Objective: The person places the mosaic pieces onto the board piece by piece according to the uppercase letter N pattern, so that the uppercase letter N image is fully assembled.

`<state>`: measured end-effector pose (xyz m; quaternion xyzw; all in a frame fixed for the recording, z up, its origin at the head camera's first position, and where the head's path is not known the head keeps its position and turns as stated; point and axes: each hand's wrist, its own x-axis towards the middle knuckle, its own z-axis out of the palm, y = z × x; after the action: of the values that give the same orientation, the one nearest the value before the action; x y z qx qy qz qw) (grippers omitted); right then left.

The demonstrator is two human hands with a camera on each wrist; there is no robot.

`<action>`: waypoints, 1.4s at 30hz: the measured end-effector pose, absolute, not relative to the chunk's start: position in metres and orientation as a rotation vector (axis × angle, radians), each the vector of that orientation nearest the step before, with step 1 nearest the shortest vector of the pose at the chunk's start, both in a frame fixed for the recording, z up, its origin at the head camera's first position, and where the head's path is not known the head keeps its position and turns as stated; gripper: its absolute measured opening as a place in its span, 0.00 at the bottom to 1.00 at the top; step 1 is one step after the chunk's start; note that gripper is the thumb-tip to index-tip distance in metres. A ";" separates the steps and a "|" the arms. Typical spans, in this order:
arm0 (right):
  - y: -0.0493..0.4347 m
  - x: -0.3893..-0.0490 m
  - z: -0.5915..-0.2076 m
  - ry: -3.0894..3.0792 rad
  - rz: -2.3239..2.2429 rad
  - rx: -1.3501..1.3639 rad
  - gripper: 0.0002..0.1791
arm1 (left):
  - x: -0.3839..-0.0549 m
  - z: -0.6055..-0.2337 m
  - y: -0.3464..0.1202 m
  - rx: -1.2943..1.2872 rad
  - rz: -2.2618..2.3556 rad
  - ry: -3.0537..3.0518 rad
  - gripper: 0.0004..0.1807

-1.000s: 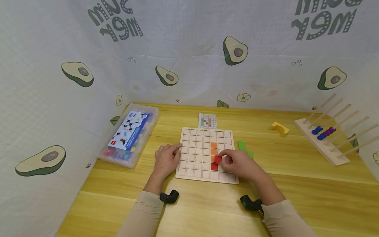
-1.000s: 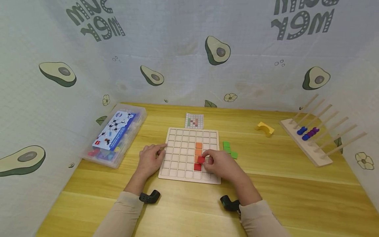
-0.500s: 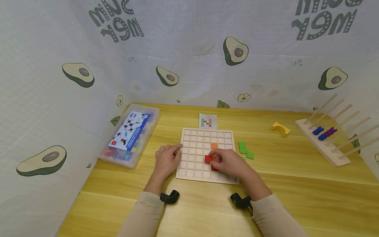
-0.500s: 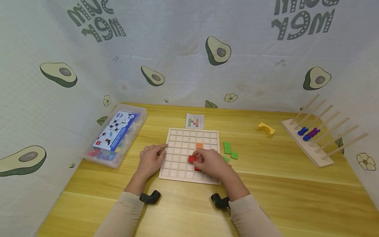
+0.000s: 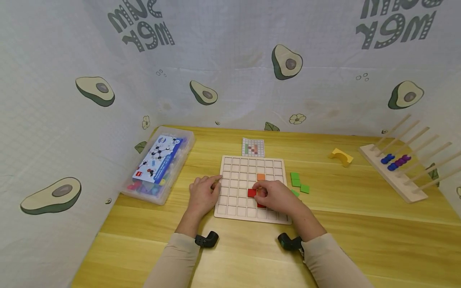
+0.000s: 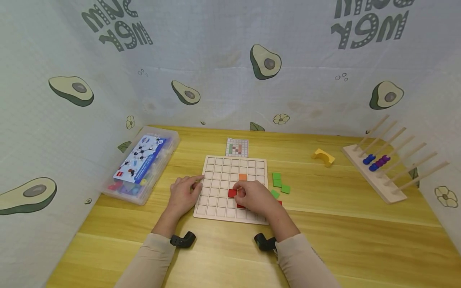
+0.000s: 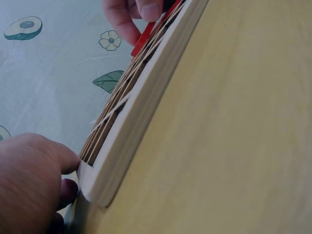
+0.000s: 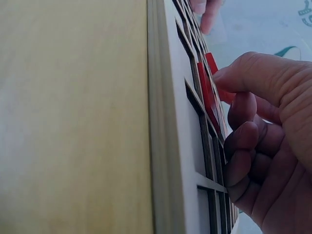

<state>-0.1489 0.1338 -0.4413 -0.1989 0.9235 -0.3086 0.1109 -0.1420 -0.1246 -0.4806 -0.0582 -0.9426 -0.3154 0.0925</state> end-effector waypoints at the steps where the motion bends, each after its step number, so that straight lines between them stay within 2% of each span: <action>1: 0.134 -0.149 -0.441 2.714 -0.904 -0.581 0.11 | -0.142 -0.481 -0.124 -0.172 -0.938 -2.800 0.16; 14: 0.138 -0.147 -0.438 2.712 -0.917 -0.549 0.13 | -0.142 -0.481 -0.122 -0.173 -0.925 -2.807 0.16; 21: 0.148 -0.141 -0.431 2.687 -0.957 -0.429 0.17 | -0.143 -0.480 -0.122 -0.180 -0.917 -2.806 0.16; 42: 0.215 -0.112 -0.426 2.701 -0.887 -0.387 0.20 | -0.142 -0.480 -0.124 -0.171 -0.901 -2.797 0.16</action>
<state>-0.1123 0.2149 -0.4258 -0.1338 0.9326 -0.3064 0.1359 -0.1423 -0.1240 -0.4803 -0.0577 -0.9456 -0.3046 0.0988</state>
